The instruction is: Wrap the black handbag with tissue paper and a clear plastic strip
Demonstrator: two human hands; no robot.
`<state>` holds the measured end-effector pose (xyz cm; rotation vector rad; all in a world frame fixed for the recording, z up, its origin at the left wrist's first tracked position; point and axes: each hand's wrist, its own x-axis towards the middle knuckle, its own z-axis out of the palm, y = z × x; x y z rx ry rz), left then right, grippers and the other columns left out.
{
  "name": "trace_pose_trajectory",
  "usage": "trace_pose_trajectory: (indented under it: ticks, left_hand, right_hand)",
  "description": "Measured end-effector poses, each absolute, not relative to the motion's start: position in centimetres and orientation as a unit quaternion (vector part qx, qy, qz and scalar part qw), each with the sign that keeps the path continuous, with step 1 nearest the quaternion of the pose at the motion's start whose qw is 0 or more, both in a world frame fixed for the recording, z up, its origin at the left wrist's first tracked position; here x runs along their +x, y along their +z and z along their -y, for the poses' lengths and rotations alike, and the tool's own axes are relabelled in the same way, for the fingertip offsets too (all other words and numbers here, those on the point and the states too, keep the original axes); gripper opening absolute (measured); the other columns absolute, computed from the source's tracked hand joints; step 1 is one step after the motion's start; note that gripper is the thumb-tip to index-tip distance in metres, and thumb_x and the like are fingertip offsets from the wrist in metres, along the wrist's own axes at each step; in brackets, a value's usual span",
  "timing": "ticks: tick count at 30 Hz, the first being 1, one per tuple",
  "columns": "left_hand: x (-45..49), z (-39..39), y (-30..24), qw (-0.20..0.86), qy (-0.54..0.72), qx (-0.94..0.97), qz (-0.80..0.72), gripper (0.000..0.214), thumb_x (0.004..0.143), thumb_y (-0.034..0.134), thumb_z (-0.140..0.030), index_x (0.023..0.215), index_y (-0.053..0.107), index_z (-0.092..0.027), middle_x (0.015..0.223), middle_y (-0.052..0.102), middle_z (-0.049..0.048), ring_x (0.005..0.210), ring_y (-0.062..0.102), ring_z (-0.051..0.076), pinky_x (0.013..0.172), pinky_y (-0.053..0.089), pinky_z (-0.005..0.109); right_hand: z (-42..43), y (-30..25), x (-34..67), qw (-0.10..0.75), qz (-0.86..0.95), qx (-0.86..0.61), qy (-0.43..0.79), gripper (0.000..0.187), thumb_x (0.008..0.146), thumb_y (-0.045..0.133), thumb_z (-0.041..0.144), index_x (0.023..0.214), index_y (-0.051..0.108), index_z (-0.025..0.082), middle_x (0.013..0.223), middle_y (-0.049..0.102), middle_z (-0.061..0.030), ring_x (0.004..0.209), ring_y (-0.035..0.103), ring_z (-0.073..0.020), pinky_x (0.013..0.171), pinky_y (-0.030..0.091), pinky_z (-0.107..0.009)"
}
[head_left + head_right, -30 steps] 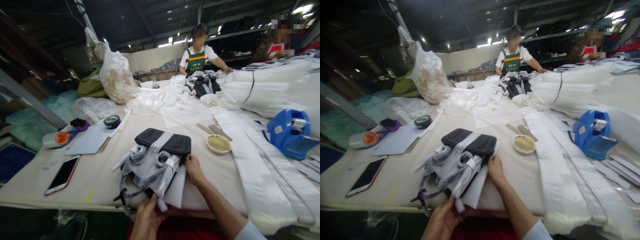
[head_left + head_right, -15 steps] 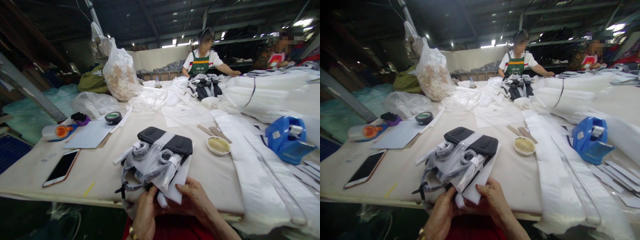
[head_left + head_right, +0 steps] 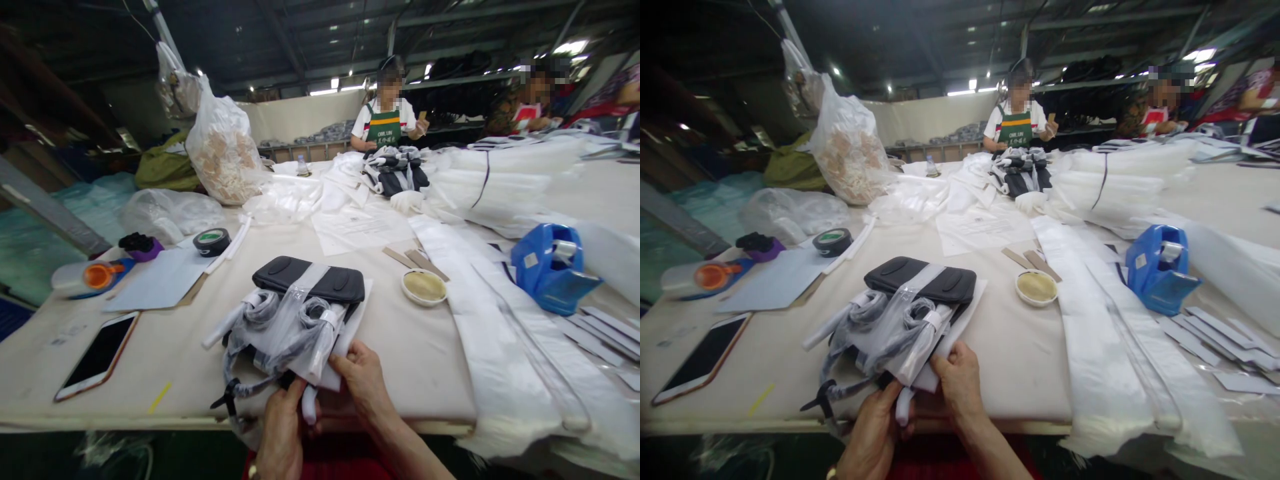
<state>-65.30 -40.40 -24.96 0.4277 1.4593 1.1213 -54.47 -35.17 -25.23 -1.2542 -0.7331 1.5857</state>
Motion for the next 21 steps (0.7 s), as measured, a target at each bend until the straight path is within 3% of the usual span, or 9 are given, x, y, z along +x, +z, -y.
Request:
trace_pose_trajectory:
  ticks: [11, 14, 18, 21]
  left_hand:
    - [-66.1, 40.3, -25.1, 0.624, 0.487, 0.148, -0.593, 0.045, 0.056, 0.073, -0.052, 0.042, 0.051, -0.016, 0.038, 0.043, -0.0012, 0.038, 0.036, 0.009, 0.039, 0.029, 0.022]
    - [-65.9, 39.9, -24.4, 0.628, 0.5, 0.062, -0.593, 0.041, 0.055, 0.076, -0.047, 0.046, 0.049, -0.016, 0.039, 0.044, -0.002, 0.036, 0.037, 0.009, 0.035, 0.028, 0.02]
    - [-67.1, 39.9, -23.2, 0.63, 0.49, 0.022, -0.601, 0.042, 0.067, 0.069, -0.042, 0.046, 0.045, -0.016, 0.035, 0.039, -0.0034, 0.031, 0.031, 0.006, 0.032, 0.024, 0.017]
    - [-70.5, 40.5, -23.1, 0.633, 0.473, 0.068, -0.609, 0.04, 0.067, 0.068, -0.041, 0.046, 0.046, -0.016, 0.033, 0.037, -0.0037, 0.028, 0.028, 0.005, 0.031, 0.022, 0.016]
  right_hand:
    - [34.4, -25.3, -54.9, 0.412, 0.361, -0.516, 0.659, 0.019, 0.056, 0.058, 0.029, 0.069, 0.053, 0.017, 0.055, 0.056, 0.0027, 0.048, 0.048, -0.0111, 0.044, 0.036, -0.022]
    - [34.9, -24.8, -54.6, 0.359, 0.404, -0.513, 0.667, 0.023, 0.062, 0.059, 0.037, 0.074, 0.053, 0.018, 0.055, 0.057, 0.0018, 0.047, 0.052, -0.0134, 0.042, 0.037, -0.022]
    - [35.2, -24.0, -52.4, 0.259, 0.457, -0.506, 0.684, 0.035, 0.062, 0.062, 0.05, 0.068, 0.052, 0.018, 0.05, 0.058, -0.0014, 0.041, 0.055, -0.0175, 0.037, 0.038, -0.025]
    - [34.1, -23.2, -49.4, 0.32, 0.518, -0.583, 0.538, 0.038, 0.07, 0.053, 0.056, 0.068, 0.053, 0.019, 0.054, 0.056, -0.0012, 0.045, 0.054, -0.0157, 0.045, 0.041, -0.027]
